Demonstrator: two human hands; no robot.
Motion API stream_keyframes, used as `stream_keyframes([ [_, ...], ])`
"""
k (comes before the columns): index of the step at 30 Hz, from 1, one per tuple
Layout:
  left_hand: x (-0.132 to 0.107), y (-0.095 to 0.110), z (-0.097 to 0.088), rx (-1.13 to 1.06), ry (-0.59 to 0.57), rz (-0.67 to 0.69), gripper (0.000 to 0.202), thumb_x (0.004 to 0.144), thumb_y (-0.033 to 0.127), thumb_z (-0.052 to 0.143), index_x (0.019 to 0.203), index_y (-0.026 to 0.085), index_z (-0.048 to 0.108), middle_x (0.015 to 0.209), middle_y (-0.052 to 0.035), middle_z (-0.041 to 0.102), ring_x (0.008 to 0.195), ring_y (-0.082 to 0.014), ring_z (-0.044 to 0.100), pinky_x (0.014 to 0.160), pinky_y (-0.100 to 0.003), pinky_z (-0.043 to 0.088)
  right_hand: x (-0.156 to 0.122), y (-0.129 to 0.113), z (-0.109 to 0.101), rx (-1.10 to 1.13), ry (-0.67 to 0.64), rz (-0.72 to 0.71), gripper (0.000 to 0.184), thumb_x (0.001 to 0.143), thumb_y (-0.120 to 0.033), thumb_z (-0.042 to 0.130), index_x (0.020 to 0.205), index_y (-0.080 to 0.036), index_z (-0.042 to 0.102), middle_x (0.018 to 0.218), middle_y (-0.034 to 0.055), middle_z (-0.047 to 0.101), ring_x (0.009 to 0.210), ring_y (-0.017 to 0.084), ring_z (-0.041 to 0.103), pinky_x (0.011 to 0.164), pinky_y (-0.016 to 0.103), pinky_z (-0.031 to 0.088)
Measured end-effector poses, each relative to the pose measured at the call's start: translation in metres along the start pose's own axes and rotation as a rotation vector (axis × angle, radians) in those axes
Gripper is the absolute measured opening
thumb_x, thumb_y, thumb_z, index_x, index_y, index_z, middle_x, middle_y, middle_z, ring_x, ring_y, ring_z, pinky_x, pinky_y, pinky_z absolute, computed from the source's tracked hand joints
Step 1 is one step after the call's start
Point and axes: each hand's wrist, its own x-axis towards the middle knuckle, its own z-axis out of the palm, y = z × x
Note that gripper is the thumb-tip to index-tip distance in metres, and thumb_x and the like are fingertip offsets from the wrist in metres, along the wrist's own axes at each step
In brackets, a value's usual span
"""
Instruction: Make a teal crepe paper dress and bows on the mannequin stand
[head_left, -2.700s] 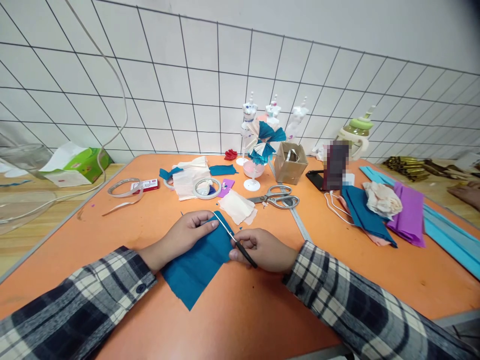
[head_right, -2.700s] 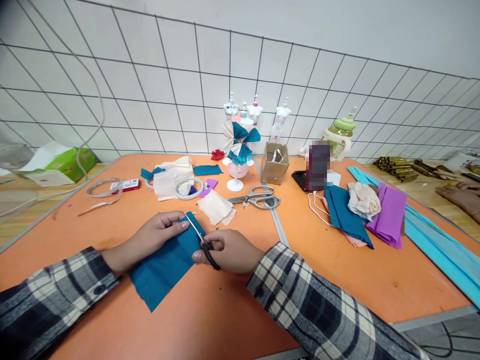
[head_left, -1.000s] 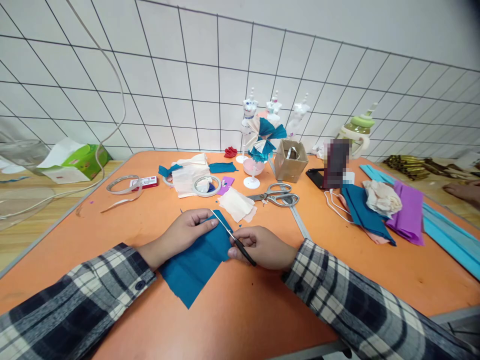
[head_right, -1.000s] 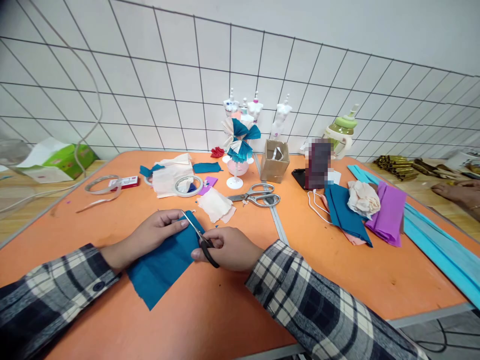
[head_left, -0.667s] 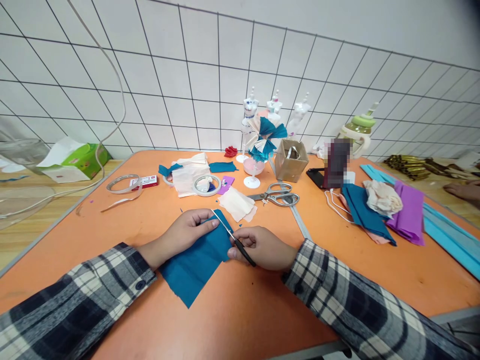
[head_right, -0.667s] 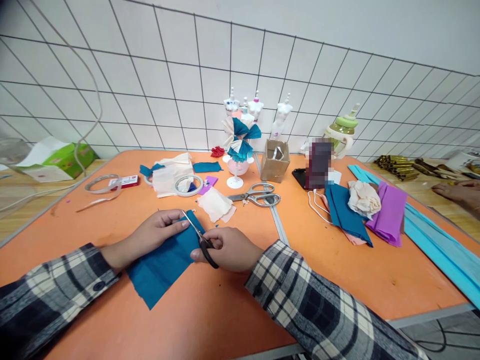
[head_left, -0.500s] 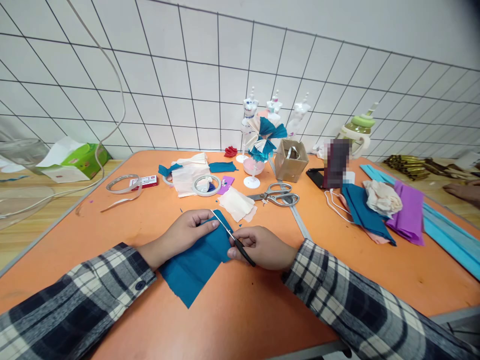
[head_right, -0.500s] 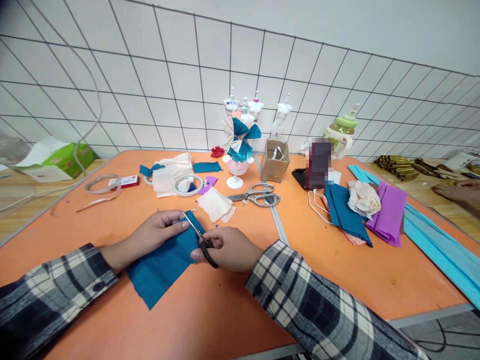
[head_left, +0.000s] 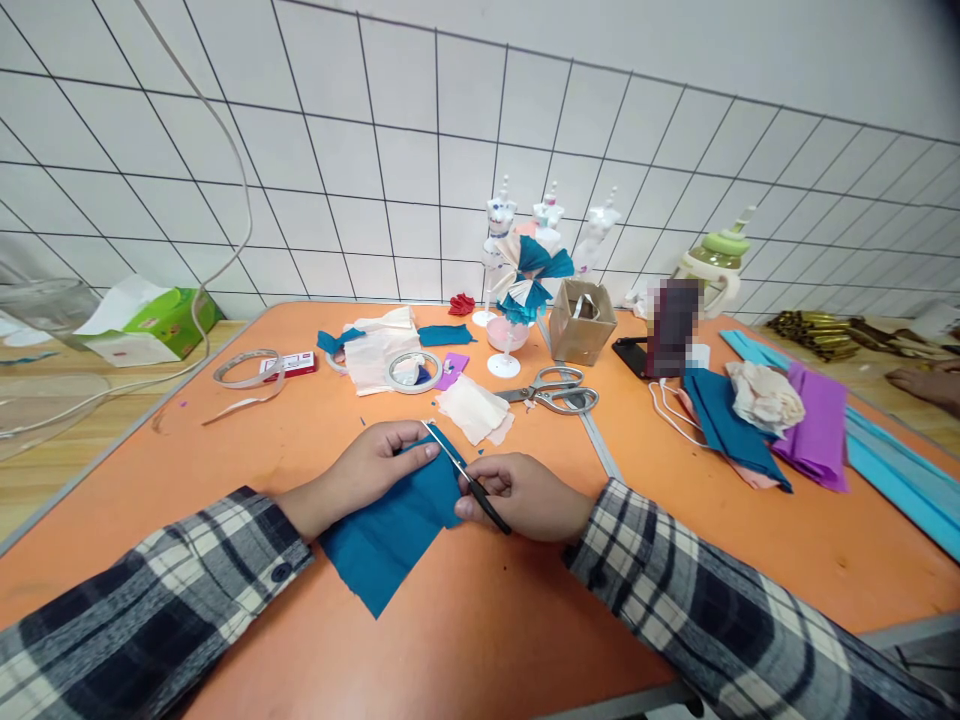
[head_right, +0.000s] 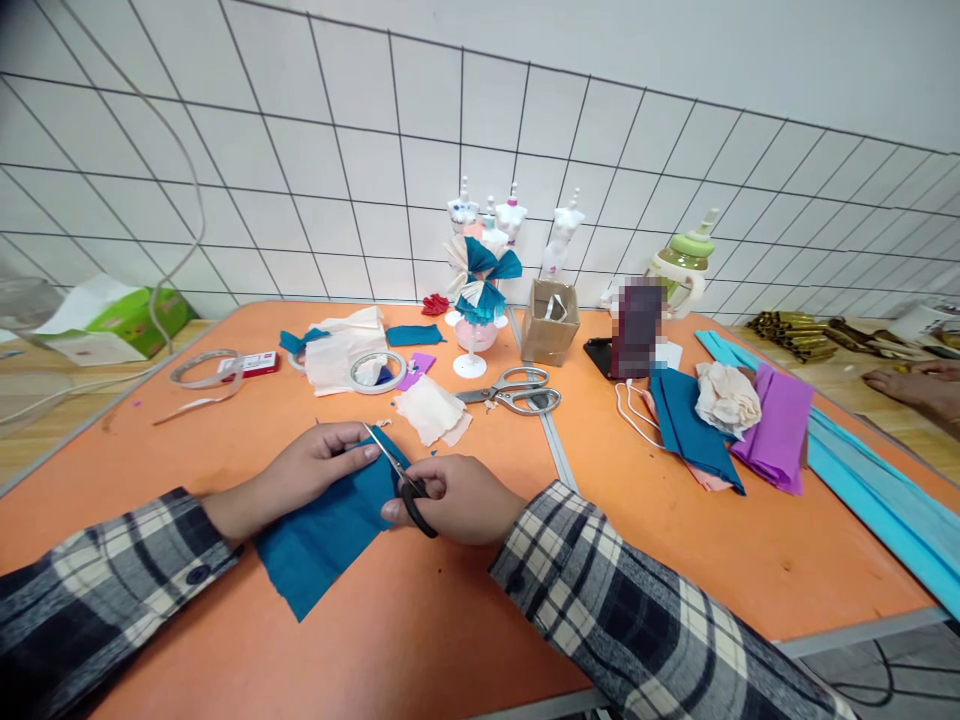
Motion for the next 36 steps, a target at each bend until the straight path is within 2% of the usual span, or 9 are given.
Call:
stream_keyframes([
  [10, -0.0004, -0.0024, -0.0016, -0.005, -0.004, 0.024, 0.036, 0.088, 0.048, 0.058, 0.073, 0.017, 0.064, 0.07, 0.0009, 0.061, 0.063, -0.0135, 0.053, 0.058, -0.021, 0.045, 0.0019, 0.0011, 0.0006, 0.065, -0.023, -0.03, 0.035, 0.075, -0.049, 0.074, 0.077, -0.019, 0.055, 0.058, -0.0074, 0.035, 0.053, 0.008, 0.029, 0.048, 0.023, 0.021],
  [17, 0.0001, -0.004, -0.0011, -0.029, -0.022, 0.018, 0.036, 0.087, 0.049, 0.06, 0.075, 0.016, 0.065, 0.072, 0.0002, 0.064, 0.066, -0.0148, 0.056, 0.06, -0.023, 0.047, 0.0006, 0.0011, 0.0007, 0.039, -0.015, 0.001, 0.034, 0.075, -0.048, 0.075, 0.082, -0.02, 0.058, 0.058, -0.0077, 0.037, 0.053, 0.008, 0.03, 0.048, 0.023, 0.021],
  [24, 0.0001, -0.0041, -0.0027, -0.035, -0.049, 0.015, 0.036, 0.089, 0.049, 0.058, 0.08, 0.016, 0.067, 0.076, -0.0019, 0.069, 0.071, -0.0167, 0.061, 0.064, -0.025, 0.049, 0.0023, 0.0002, 0.0016, 0.108, -0.029, -0.017, 0.035, 0.073, -0.047, 0.077, 0.077, -0.019, 0.057, 0.056, -0.0081, 0.036, 0.051, 0.007, 0.03, 0.046, 0.022, 0.022],
  [30, -0.0002, -0.0031, -0.0024, -0.053, -0.023, 0.028, 0.035, 0.09, 0.048, 0.057, 0.079, 0.017, 0.067, 0.075, -0.0002, 0.066, 0.067, -0.015, 0.059, 0.062, -0.023, 0.048, 0.0025, 0.0033, 0.0025, 0.065, 0.031, -0.023, 0.032, 0.072, -0.044, 0.078, 0.08, -0.019, 0.06, 0.055, -0.008, 0.036, 0.051, 0.007, 0.03, 0.045, 0.021, 0.022],
  [36, 0.001, -0.003, -0.0028, -0.036, 0.025, 0.048, 0.036, 0.09, 0.049, 0.056, 0.076, 0.016, 0.063, 0.073, 0.001, 0.061, 0.067, -0.0139, 0.055, 0.062, -0.023, 0.046, 0.0042, 0.0069, 0.002, 0.144, 0.01, 0.007, 0.032, 0.073, -0.043, 0.078, 0.085, -0.02, 0.059, 0.053, -0.0084, 0.037, 0.05, 0.008, 0.032, 0.045, 0.021, 0.022],
])
